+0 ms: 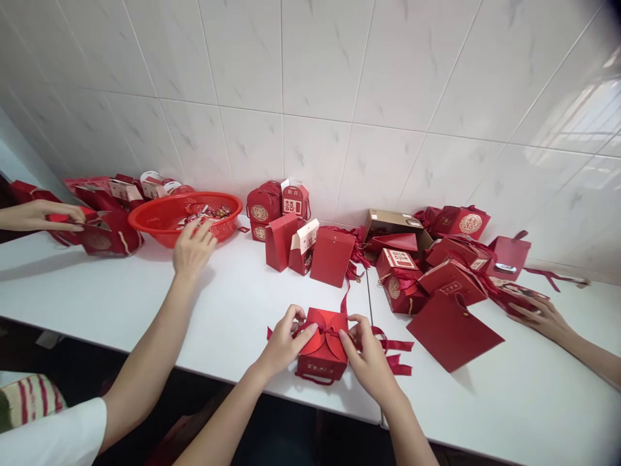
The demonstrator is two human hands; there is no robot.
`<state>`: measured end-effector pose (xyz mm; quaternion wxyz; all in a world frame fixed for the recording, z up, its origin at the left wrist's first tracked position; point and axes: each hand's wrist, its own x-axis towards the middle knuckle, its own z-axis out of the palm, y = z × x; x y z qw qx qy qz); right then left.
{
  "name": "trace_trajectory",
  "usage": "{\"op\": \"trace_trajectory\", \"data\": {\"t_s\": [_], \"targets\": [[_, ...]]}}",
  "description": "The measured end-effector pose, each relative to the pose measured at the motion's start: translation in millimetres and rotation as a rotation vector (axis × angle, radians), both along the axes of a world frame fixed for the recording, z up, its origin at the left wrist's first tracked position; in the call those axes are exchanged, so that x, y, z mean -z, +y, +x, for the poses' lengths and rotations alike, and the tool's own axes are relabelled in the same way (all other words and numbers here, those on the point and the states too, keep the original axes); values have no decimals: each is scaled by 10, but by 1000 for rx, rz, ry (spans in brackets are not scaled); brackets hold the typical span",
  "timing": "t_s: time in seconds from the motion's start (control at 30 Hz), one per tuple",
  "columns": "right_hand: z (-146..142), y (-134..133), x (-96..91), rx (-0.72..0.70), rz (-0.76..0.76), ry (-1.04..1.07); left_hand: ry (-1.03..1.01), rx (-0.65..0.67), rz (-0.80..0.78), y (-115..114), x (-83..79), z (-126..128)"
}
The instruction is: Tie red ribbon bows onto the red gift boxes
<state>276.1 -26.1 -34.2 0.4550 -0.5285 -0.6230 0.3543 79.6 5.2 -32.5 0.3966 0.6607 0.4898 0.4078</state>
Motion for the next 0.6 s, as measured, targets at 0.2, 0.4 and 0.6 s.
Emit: {"op": "trace_trajectory", "data": {"t_s": [0.2, 0.4, 0.6], "targets": [[137, 66, 10, 27, 28, 34, 64, -88, -35, 41, -61, -177], [360, -26, -231, -118, 149, -308, 190, 129, -282, 191, -321, -437], [190, -2, -175, 215, 271, -282, 224, 586, -551, 241, -557, -428]]}}
